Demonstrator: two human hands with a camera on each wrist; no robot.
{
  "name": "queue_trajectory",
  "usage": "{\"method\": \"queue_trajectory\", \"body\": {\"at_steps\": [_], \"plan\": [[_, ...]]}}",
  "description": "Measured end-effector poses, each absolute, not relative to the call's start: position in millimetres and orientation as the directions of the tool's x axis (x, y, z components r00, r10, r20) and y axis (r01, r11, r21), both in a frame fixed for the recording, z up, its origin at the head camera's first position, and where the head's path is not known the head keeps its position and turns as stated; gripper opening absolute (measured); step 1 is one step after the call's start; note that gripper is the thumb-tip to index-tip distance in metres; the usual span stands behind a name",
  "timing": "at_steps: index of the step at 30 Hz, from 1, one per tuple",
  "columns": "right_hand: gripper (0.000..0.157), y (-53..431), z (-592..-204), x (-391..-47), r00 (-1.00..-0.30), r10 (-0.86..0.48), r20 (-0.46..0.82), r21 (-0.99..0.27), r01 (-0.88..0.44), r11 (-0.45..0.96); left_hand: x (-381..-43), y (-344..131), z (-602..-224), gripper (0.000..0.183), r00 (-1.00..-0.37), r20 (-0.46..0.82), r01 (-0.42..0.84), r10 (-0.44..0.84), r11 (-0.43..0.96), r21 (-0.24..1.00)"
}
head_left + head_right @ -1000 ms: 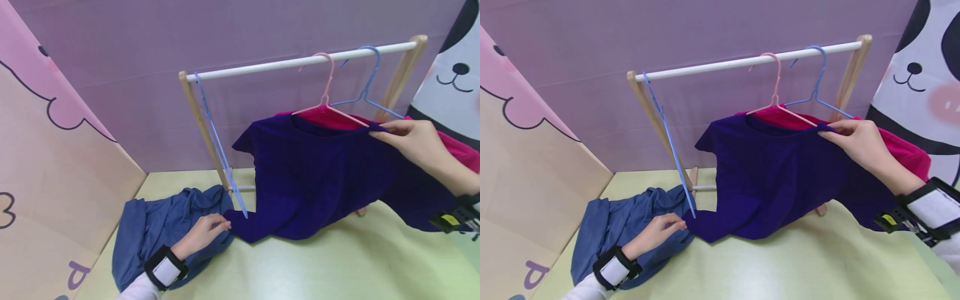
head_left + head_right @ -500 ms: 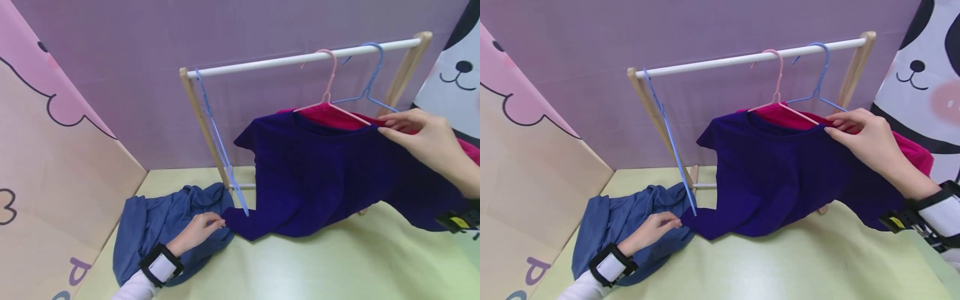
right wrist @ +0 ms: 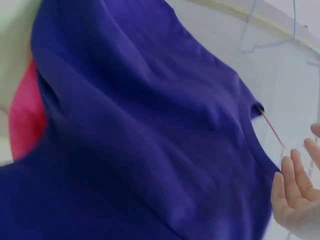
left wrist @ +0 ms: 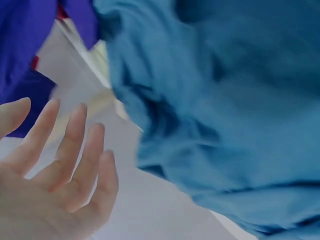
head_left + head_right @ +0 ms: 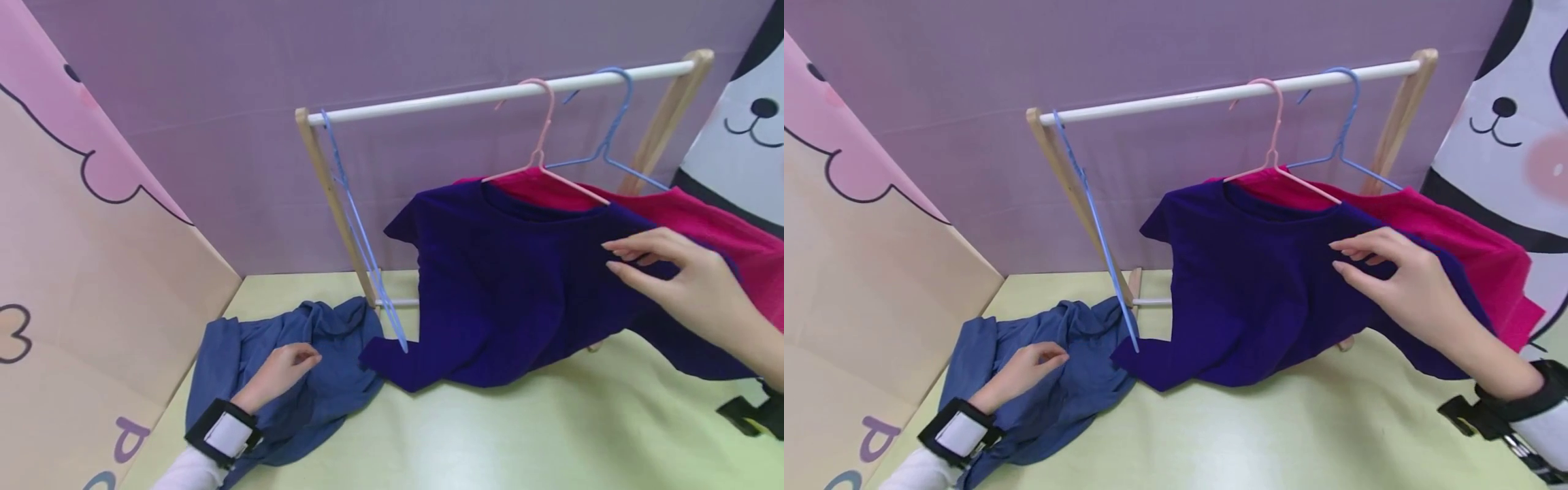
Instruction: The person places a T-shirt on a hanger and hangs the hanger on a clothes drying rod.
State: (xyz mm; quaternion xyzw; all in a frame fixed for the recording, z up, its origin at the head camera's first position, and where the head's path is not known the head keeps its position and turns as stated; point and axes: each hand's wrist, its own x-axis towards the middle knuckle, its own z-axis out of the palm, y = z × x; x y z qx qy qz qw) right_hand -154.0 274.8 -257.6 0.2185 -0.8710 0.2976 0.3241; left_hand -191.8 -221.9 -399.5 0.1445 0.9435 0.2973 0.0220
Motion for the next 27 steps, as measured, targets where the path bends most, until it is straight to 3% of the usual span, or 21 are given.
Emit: {"method": "queue_trajectory", "body": {"at_steps": [6, 14, 20, 27], "plan": [[0.035, 267, -290, -149, -0.693, -0.262, 0.672, -0.383, -0.627, 0.678, -191, -241, -411, 0.010, -0.986, 0.005, 0.145, 0.167, 0.842, 0.520], [0.036, 263, -336, -143, -0.731, -0.297, 0.614, -0.440, -0.630, 0.640, -183, -254, -431, 0.007, -0.989, -0.085, 0.073, 0.122, 0.894, 0.442], [0.040, 264, -358, -138, -0.752, -0.314, 0.579, -0.469, -0.622, 0.627, -176, -256, -445, 0.020, -0.966, -0.203, 0.060, 0.161, 0.900, 0.431], [0.040, 267, -368, -136, -0.738, -0.325, 0.592, -0.476, -0.645, 0.598, -171, -253, -461, 0.040, -0.968, -0.178, 0.113, 0.180, 0.937, 0.331]]}}
